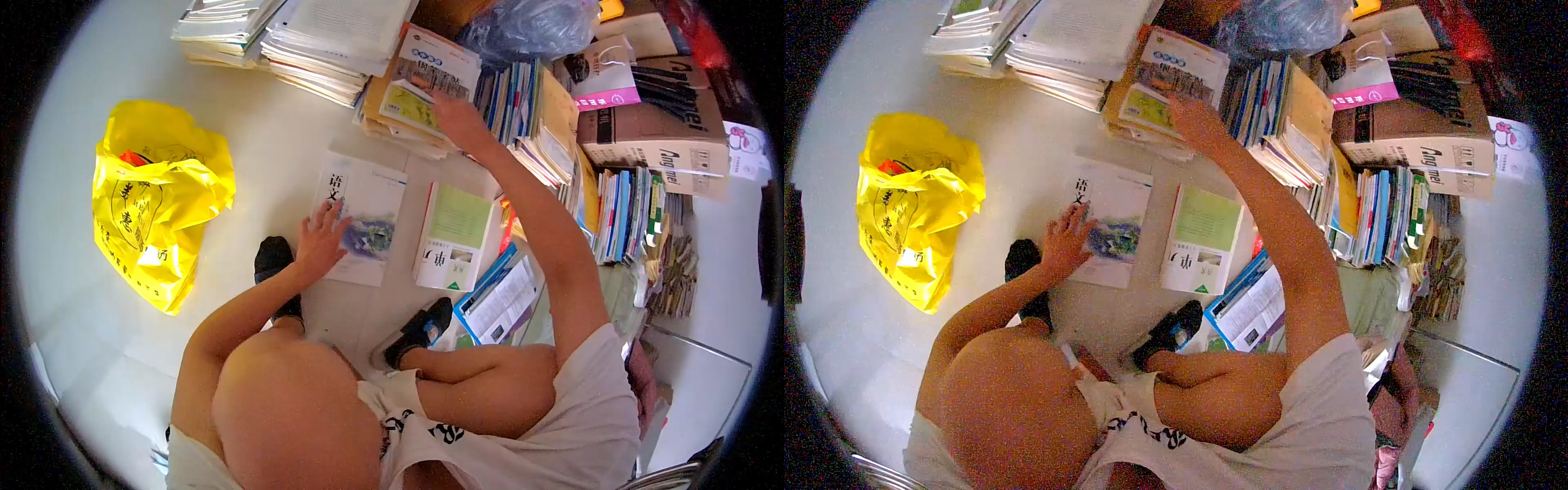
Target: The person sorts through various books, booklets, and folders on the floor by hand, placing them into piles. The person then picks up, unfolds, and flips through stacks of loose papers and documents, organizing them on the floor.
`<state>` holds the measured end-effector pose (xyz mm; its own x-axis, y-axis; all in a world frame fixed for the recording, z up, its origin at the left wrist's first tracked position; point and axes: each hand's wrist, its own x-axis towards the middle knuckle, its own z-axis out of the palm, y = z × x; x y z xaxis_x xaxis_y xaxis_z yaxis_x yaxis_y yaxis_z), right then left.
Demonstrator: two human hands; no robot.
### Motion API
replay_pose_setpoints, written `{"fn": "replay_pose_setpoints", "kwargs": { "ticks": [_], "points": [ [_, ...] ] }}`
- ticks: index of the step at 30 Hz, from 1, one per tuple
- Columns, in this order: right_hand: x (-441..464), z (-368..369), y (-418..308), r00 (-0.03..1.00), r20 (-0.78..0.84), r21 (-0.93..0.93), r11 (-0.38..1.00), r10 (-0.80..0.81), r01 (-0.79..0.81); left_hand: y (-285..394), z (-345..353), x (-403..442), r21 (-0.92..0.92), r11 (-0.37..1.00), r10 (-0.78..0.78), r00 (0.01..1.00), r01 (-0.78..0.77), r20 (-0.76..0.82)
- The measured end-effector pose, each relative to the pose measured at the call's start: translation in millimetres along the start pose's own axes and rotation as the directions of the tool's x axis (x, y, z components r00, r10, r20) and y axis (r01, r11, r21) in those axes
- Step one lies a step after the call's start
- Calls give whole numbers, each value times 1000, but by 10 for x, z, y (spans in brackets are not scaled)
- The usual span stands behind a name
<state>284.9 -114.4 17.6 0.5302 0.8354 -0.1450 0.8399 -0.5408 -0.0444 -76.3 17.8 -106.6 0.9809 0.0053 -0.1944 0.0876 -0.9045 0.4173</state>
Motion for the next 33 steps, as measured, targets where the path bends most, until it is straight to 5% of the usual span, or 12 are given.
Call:
{"fn": "replay_pose_setpoints", "kwargs": {
  "ticks": [2,4,7,9,14,16,19,23,25,27,30,33],
  "points": [
    [-44,-189,-9,986,102,-35,991,134,-132,-48,64,30,-69,998,12,1000,-14,-21],
    [-324,-224,-66,983,-185,46,999,13,-4,-90,122,-21,-196,980,-75,981,39,-182],
    [-859,-170,-438,981,-186,58,996,-61,73,-50,70,-79,-372,924,-199,942,89,-269],
    [-1233,-81,-860,994,-35,56,993,-105,107,-124,168,-139,-379,921,-202,939,86,-277],
    [-1833,815,-1721,969,-89,-28,973,-231,229,-397,451,47,-355,934,-196,900,49,-390],
    [-1931,1112,-2076,977,-49,-27,978,-206,204,-549,502,121,-610,788,-299,816,-81,-495],
    [-2025,1475,-2447,988,6,88,984,-155,153,-557,327,89,-748,663,-404,837,-9,-368],
    [-2121,1693,-2613,995,-9,77,992,-96,96,-501,254,20,-800,595,-385,901,78,-198],
    [-2121,1691,-2624,997,-20,116,990,-79,80,-418,316,-5,-574,816,-353,850,74,-392],
    [-2097,1682,-2606,996,82,155,988,-32,19,-271,253,-80,-574,819,-315,847,14,-429],
    [-2074,1669,-2558,995,-23,153,983,-101,103,-179,205,-150,-591,805,-269,856,-51,-441],
    [-2096,1578,-2555,993,44,132,986,-109,103,-183,198,-203,-601,797,-242,887,-50,-394]
  ]
}}
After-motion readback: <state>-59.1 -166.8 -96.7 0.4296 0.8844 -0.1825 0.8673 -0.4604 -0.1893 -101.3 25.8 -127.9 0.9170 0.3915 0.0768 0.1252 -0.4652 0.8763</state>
